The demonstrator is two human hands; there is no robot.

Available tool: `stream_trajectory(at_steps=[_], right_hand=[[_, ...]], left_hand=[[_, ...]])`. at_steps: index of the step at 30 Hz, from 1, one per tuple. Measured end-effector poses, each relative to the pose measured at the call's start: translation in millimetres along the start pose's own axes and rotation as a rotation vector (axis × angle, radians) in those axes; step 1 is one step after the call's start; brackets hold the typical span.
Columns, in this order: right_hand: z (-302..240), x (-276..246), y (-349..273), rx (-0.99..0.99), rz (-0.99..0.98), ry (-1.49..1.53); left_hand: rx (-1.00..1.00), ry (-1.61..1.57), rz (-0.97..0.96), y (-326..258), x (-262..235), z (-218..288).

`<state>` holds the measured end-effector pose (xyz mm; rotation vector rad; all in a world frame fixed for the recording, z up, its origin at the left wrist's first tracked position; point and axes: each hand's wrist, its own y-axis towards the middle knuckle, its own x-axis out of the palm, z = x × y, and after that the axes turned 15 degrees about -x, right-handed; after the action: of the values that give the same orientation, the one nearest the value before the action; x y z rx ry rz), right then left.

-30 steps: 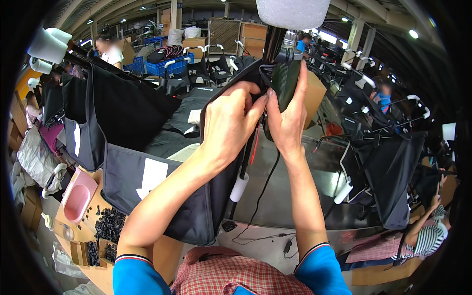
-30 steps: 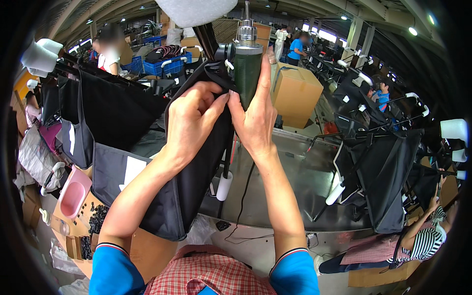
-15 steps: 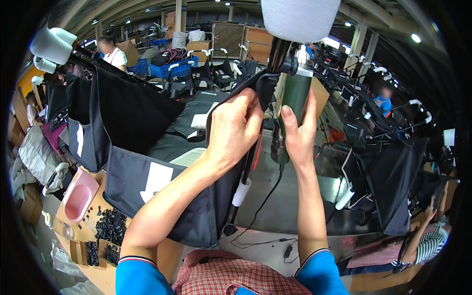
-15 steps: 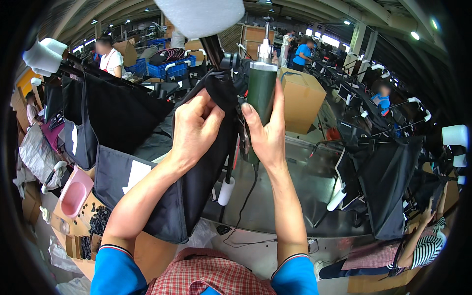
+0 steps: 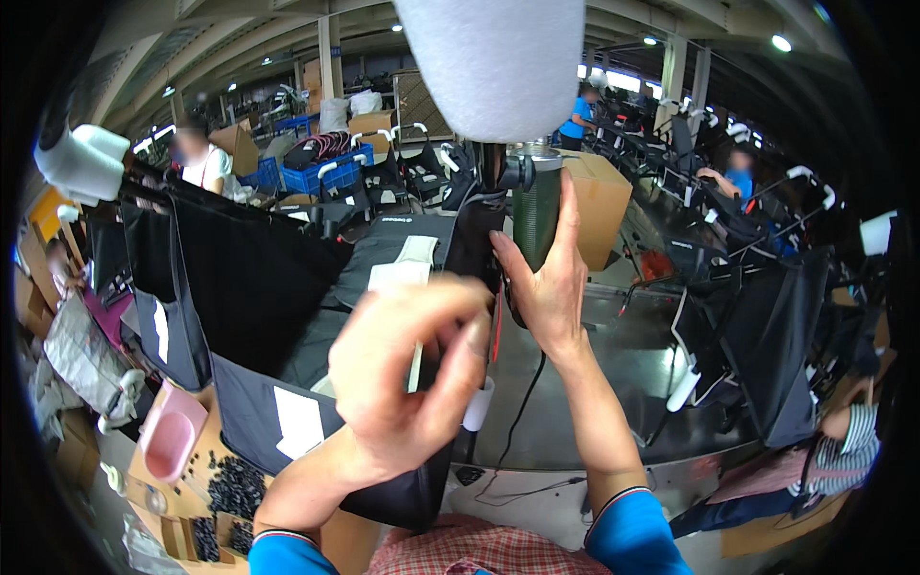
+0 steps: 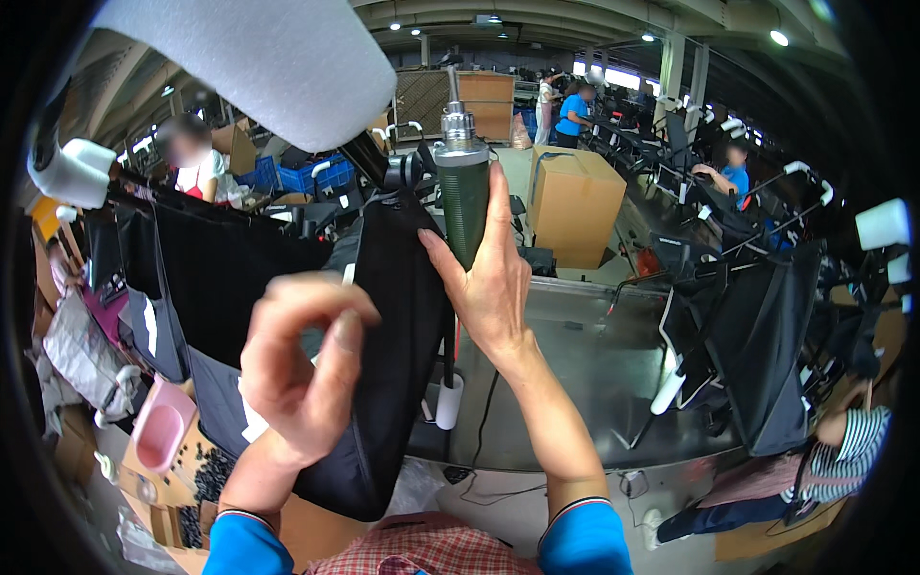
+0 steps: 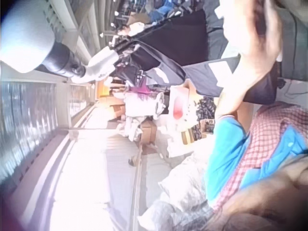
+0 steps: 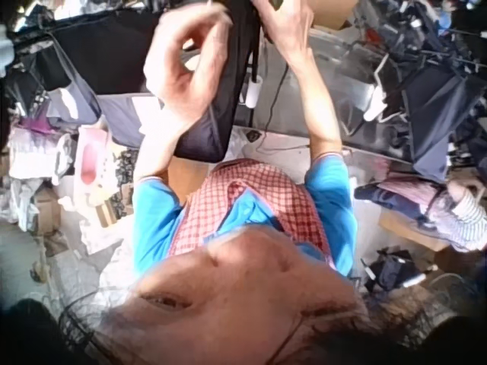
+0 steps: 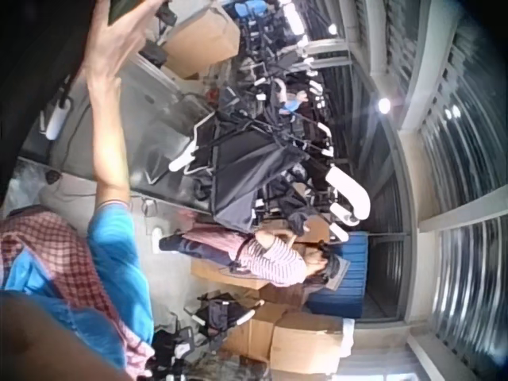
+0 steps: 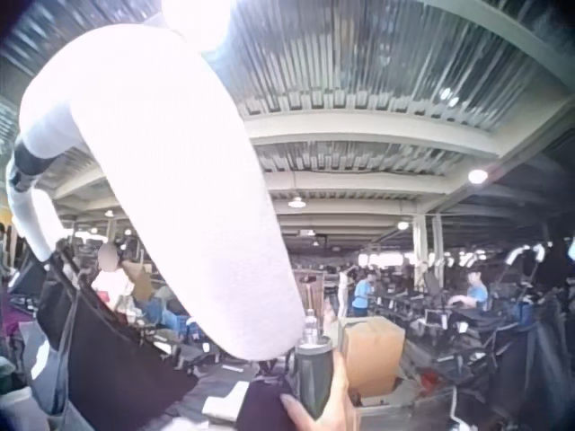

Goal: The person uses a green handheld power tool to fasten black plastic clips onto the edges of black fabric bags. They repeatedly pick up clips from a nearby table, position them on the bag, and drive them in with the tool. The person works on multiple bags in sequence within a factory setting.

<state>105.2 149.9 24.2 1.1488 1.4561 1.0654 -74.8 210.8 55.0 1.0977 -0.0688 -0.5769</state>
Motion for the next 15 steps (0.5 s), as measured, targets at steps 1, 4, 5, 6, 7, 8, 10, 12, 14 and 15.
stream_trajectory(at_steps=[1, 4, 5, 6, 7, 8, 10, 12, 14, 15], right_hand=[[-2, 0, 0, 0.039, -0.008, 0.015], [-6, 9, 1, 0.023, 0.015, -0.009], [-12, 7, 4, 0.005, 0.019, 0.021], [-13, 3, 4, -0.004, 0.023, 0.037], [-11, 0, 5, -0.013, 0.027, 0.054], [-8, -1, 2, 0.034, 0.001, 0.123], [-5, -1, 4, 0.086, -0.018, 0.111], [-8, -8, 2, 0.125, -0.030, 0.122], [-20, -17, -2, 0.161, -0.031, 0.201], [-24, -28, -13, 0.211, -0.031, 0.337]], left_hand=[[0.135, 0.019, 0.128, 12, 5, -10], [-0.229, -0.179, -0.191, 32, 30, -42], [-0.431, -0.360, -0.355, 36, 39, -54], [-0.392, -0.326, -0.348, 39, 44, -61], [-0.353, -0.292, -0.339, 42, 46, -67], [-0.351, -0.288, -0.337, 40, 45, -68], [-0.300, -0.257, -0.325, 42, 45, -75], [-0.279, -0.287, -0.345, 42, 46, -79], [-0.302, -0.264, -0.353, 41, 43, -77], [-0.321, -0.262, -0.360, 41, 42, -74]])
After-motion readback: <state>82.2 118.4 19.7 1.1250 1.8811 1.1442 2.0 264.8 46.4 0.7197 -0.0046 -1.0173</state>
